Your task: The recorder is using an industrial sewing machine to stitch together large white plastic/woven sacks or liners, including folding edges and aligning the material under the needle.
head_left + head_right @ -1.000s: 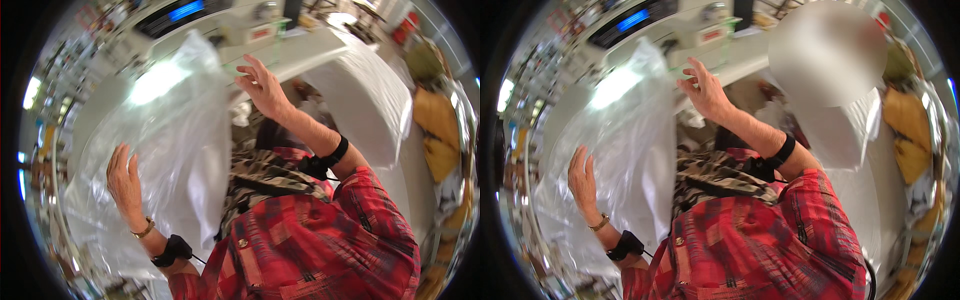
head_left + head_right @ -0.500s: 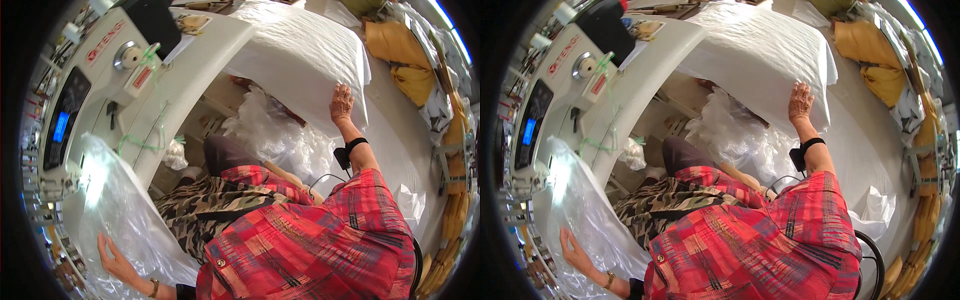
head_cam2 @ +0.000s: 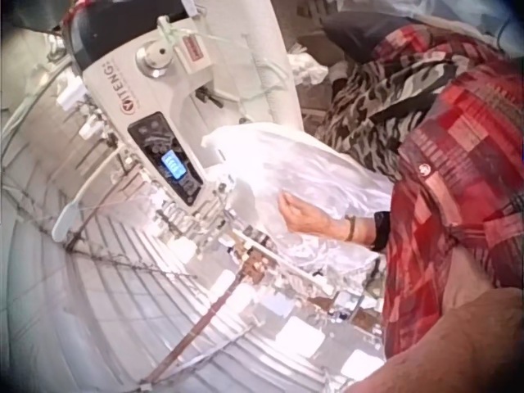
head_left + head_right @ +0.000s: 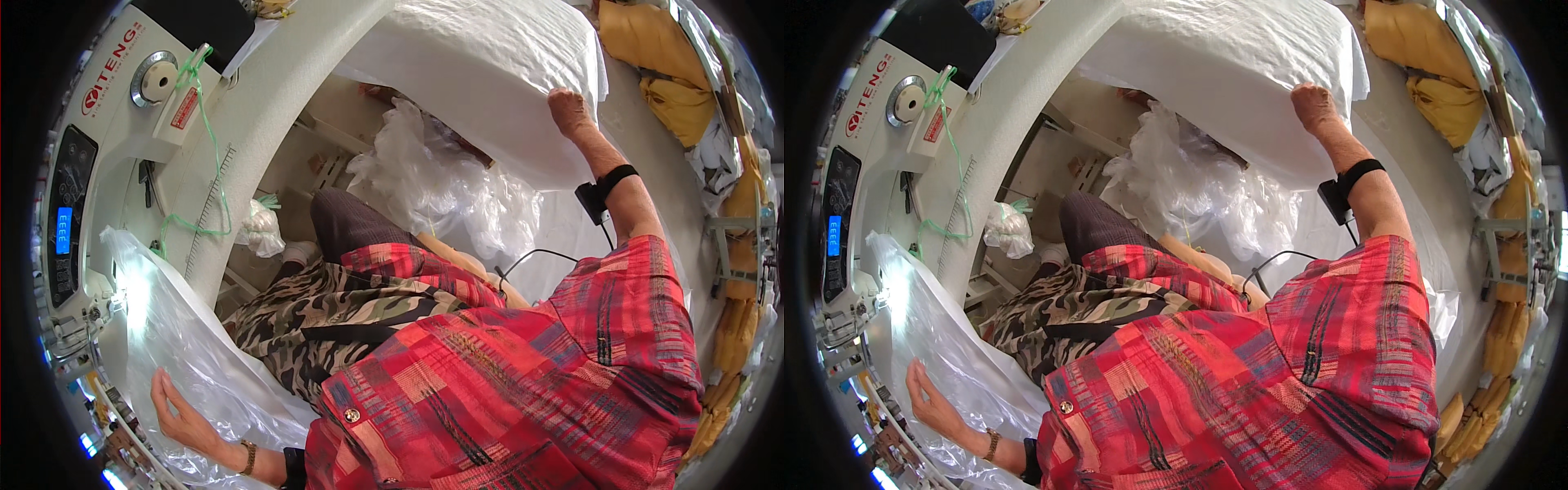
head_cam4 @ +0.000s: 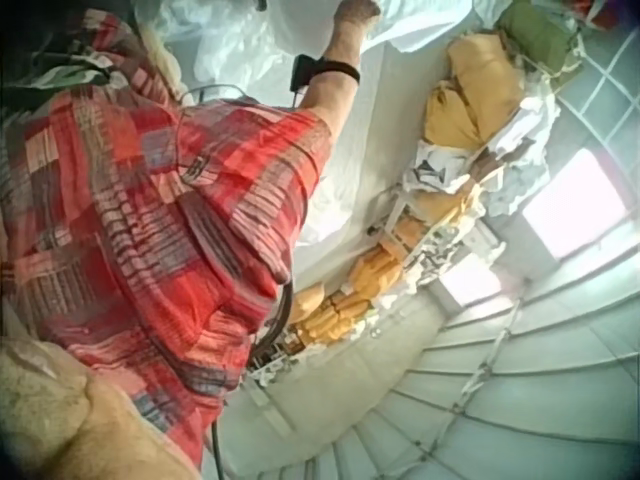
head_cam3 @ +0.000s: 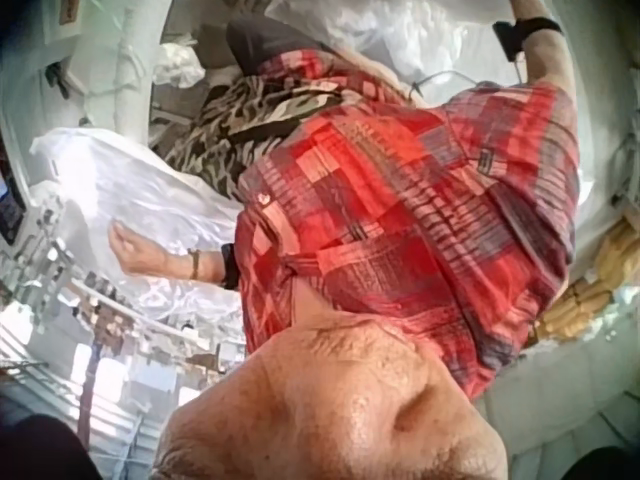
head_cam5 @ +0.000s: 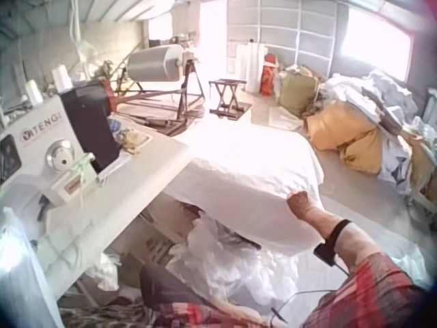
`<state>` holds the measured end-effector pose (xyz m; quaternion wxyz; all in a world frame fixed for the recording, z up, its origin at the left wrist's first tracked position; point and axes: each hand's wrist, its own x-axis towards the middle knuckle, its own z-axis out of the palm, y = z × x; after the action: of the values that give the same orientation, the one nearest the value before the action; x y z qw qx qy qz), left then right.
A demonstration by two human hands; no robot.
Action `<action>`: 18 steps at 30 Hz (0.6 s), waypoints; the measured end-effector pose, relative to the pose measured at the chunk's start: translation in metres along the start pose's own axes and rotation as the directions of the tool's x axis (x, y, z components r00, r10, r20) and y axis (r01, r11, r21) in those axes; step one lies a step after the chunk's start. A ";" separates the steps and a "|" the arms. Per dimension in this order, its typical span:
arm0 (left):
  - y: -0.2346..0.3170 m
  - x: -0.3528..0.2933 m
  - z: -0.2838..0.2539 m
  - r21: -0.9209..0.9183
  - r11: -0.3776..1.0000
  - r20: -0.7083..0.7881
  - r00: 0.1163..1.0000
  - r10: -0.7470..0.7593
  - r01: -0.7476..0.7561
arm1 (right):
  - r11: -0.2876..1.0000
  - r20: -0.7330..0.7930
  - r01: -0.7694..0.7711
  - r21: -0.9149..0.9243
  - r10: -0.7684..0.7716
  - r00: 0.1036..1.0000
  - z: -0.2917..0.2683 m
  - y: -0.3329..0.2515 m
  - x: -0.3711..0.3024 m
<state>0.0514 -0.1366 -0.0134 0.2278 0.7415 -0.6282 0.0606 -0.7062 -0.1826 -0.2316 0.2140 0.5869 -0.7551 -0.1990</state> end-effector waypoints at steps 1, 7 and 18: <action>0.000 0.000 0.000 0.009 1.000 0.012 1.000 -0.002 0.002 | 0.999 0.055 0.034 -0.034 -0.032 0.998 -0.003 0.007 0.001; -0.003 0.000 0.007 -0.037 0.999 0.045 0.999 0.001 0.001 | 0.955 0.051 -0.118 0.273 0.108 0.993 -0.045 0.053 0.021; -0.006 -0.008 0.004 -0.115 0.993 0.001 1.000 0.026 -0.026 | 0.367 0.072 -0.107 0.924 0.108 0.992 -0.055 0.075 0.069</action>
<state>0.0550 -0.1304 -0.0213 0.2685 0.7189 -0.6406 0.0262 -0.7510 -0.2351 -0.1381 -0.1380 0.5558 -0.7735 0.2716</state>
